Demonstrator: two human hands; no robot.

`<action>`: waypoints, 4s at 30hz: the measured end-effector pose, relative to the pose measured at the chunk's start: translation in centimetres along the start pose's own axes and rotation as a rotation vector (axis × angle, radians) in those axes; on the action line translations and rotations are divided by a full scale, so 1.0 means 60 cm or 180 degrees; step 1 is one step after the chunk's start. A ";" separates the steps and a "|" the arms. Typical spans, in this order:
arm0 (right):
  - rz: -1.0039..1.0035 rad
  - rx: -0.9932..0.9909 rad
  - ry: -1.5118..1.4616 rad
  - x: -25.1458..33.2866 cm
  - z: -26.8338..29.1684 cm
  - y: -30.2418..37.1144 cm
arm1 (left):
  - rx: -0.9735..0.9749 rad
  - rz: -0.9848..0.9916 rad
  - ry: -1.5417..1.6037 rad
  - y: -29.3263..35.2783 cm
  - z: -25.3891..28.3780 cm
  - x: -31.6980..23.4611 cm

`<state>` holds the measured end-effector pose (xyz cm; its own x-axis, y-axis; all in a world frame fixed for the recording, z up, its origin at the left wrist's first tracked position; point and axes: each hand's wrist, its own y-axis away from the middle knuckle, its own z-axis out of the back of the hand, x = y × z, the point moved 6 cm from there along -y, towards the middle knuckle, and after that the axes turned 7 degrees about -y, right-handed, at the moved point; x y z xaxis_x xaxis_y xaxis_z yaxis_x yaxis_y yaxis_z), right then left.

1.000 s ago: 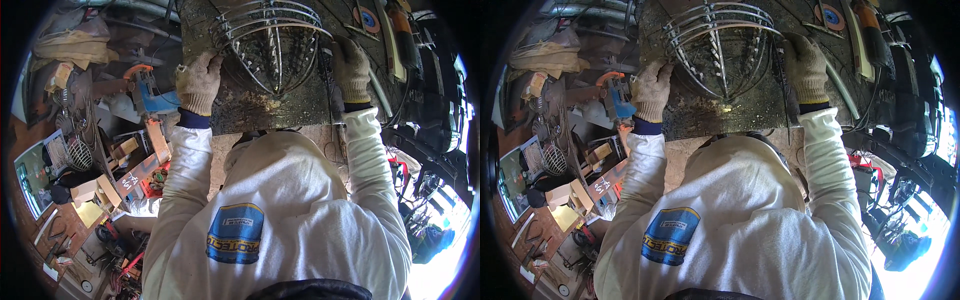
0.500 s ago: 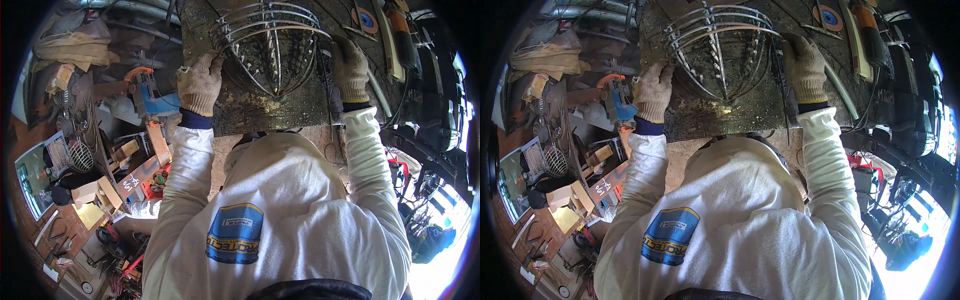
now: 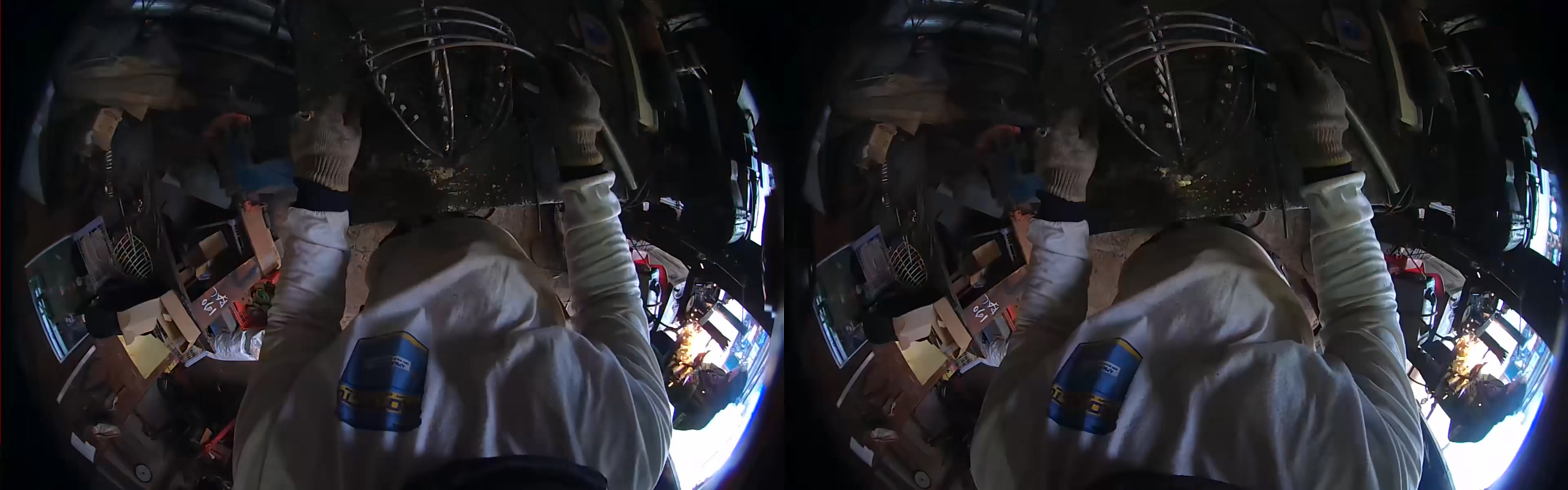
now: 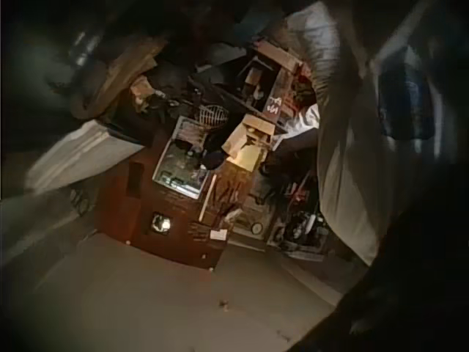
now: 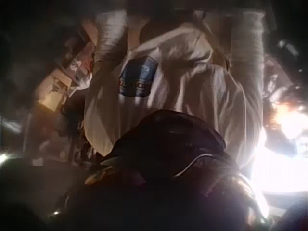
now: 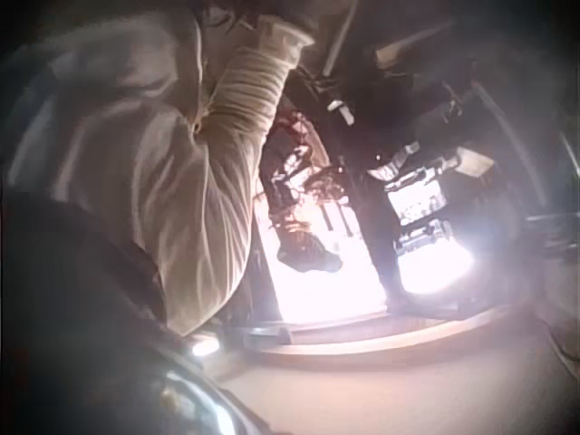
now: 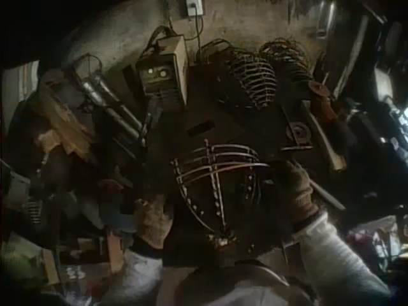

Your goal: The person constructs a metal wire cage by welding curved steel rods together, using a hand-held welding torch and holding a welding mask for eye protection.

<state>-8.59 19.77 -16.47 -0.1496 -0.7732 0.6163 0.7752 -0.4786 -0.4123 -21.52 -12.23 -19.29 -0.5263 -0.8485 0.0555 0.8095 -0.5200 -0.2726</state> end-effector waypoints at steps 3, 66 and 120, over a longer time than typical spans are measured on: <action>0.0004 0.0065 -0.0020 0.002 0.000 0.002 | -0.0356 -0.0195 0.0070 -0.005 0.016 -0.008; -0.0228 0.0270 0.0149 -0.006 -0.047 0.021 | -0.0357 0.0224 0.0632 -0.022 0.075 0.016; -0.0392 0.0253 -0.0082 0.013 -0.027 0.029 | -0.1419 -0.0598 0.0731 -0.061 0.142 -0.100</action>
<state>-8.34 17.68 -17.80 -0.2315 -0.6993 0.6763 0.7984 -0.5338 -0.2787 -19.12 -6.09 -10.46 -0.7354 -0.6754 -0.0552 0.5331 -0.5263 -0.6624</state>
